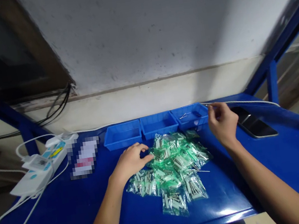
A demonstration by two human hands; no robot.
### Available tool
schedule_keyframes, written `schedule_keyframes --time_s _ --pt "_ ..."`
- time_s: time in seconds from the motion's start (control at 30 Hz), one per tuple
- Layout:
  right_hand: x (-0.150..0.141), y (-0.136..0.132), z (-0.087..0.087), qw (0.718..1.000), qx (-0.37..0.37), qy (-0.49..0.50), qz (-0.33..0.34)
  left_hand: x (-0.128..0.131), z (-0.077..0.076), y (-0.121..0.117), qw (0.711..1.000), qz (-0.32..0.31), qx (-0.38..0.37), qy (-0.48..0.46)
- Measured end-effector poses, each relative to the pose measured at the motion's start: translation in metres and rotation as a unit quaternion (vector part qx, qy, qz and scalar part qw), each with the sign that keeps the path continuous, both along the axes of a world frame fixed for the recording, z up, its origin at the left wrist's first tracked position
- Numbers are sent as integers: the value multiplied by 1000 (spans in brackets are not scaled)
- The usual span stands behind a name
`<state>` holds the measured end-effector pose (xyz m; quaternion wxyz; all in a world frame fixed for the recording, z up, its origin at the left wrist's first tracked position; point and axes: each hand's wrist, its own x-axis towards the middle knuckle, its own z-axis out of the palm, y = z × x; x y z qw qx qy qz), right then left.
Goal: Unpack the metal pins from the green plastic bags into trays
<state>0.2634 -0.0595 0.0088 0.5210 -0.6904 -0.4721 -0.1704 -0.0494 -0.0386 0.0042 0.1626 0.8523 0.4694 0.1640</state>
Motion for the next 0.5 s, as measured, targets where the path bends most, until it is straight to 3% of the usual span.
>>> schedule_keyframes --time_s 0.07,0.17,0.33,0.4,0.5 --pt "2 3 -5 999 -50 -5 -5 -1 -1 0 1000 -20 -19 1" --pt "2 5 -10 998 -64 -8 -9 0 4 0 997 0 -64 -29" --pt "0 6 -10 992 -124 -16 -6 6 17 -2 963 32 -187 -190" --pt "-7 4 -8 987 -151 -15 45 10 19 -3 945 54 -208 -247" --pt "-34 -7 -3 969 -147 -9 196 16 18 -6 933 68 -211 -283"
